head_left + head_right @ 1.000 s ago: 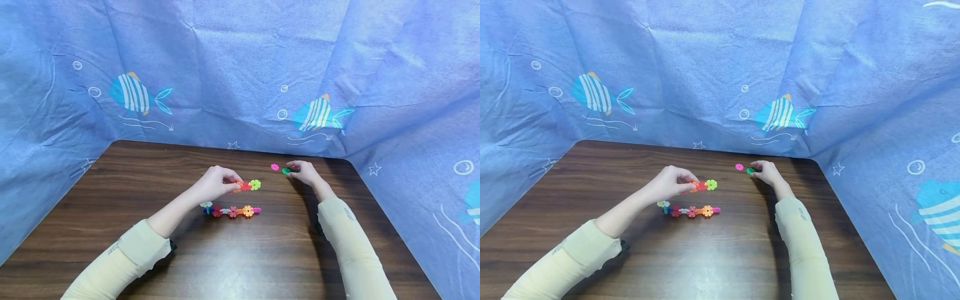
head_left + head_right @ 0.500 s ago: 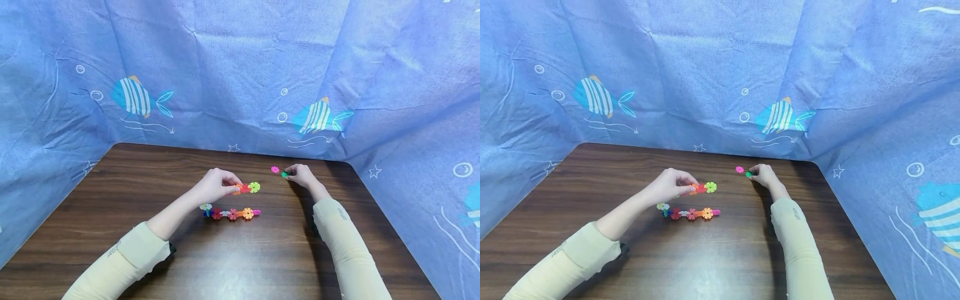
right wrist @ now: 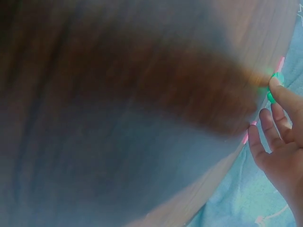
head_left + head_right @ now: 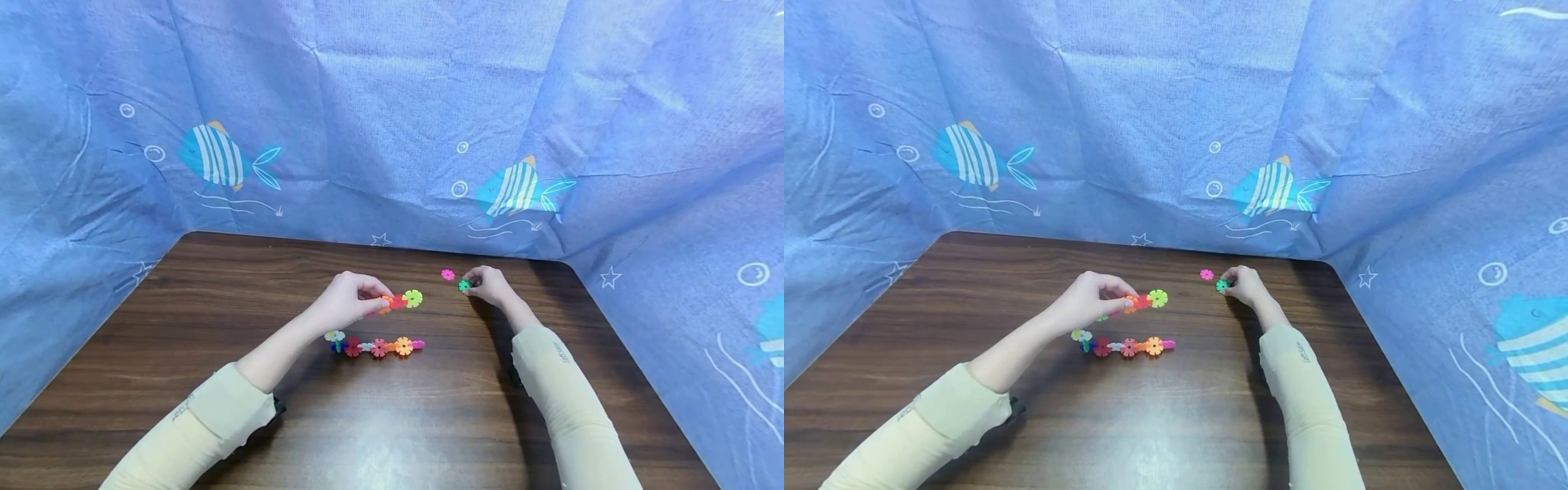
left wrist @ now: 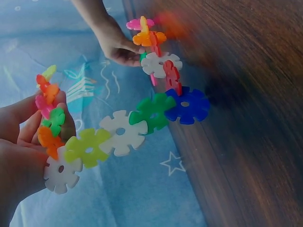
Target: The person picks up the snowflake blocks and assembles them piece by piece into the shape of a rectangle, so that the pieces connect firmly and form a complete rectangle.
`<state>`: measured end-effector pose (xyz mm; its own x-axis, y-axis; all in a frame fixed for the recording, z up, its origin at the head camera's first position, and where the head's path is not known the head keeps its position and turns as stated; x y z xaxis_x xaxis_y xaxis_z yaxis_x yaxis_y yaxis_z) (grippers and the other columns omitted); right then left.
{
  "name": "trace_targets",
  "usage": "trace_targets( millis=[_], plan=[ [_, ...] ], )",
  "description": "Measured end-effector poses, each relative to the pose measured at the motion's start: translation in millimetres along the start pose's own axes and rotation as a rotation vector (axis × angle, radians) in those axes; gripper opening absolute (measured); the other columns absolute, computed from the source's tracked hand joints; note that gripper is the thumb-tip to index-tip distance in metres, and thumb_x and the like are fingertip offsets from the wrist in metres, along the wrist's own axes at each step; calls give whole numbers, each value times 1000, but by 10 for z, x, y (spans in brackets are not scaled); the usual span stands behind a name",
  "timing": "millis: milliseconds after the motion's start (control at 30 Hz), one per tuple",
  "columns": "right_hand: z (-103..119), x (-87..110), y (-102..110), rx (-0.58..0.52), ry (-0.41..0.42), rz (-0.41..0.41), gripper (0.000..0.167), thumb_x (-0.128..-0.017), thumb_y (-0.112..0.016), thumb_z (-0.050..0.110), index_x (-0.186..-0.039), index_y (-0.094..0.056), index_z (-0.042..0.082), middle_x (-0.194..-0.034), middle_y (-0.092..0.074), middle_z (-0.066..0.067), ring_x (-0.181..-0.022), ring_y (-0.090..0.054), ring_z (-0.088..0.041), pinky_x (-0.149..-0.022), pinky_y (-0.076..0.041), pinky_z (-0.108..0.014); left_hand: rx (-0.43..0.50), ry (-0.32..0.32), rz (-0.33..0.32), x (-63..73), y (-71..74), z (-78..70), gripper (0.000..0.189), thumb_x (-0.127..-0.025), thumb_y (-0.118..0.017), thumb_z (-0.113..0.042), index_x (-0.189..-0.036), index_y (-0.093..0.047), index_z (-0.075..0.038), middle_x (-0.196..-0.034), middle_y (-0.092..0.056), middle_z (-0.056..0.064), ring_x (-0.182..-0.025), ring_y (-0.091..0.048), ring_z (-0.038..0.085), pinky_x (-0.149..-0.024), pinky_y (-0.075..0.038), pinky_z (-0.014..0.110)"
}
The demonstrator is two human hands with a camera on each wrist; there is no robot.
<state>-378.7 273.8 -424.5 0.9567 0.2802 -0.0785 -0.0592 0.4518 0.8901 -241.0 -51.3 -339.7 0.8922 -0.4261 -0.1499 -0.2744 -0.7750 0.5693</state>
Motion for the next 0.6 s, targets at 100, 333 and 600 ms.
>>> trace_targets(
  millis=[100, 333, 600],
  plan=[
    [5, 30, 4, -24, 2, -7, 23, -76, -76, 6, -96, -66, 2, -90, -65, -13, -83, -58, -25, -76, -46, -38, 29, 12, -33, 5, 8, 16, 10, -87, -69, -19, -95, -73, -17, -81, -69, -4, -65, -60, 14, -56, -50, 29],
    [39, 84, 34, -38, 56, -62, 13, -79, -72, 3, -90, -65, 4, -81, -68, -9, -78, -62, -21, -76, -48, -39, 137, -4, -135, 12, 38, 77, 11, -87, -69, -17, -97, -72, -13, -78, -69, 5, -64, -59, 14, -56, -49, 28],
    [293, 138, 157, -103, 105, -145, 12, -81, -72, 9, -91, -66, 9, -80, -67, -4, -73, -59, -14, -69, -46, -30, 336, 19, -250, 31, 38, 159, 18, -87, -69, -16, -103, -70, -8, -79, -69, 8, -68, -62, 21, -58, -50, 25]
  ],
)
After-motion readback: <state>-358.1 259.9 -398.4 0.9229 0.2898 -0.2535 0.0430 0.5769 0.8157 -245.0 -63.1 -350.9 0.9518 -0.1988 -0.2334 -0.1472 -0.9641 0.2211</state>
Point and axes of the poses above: each hand's wrist, its own x-axis away from the middle knuckle, its own y-axis out of the back of the hand, z = x × y, the point moved 3 cm from there along -x, towards the middle knuckle
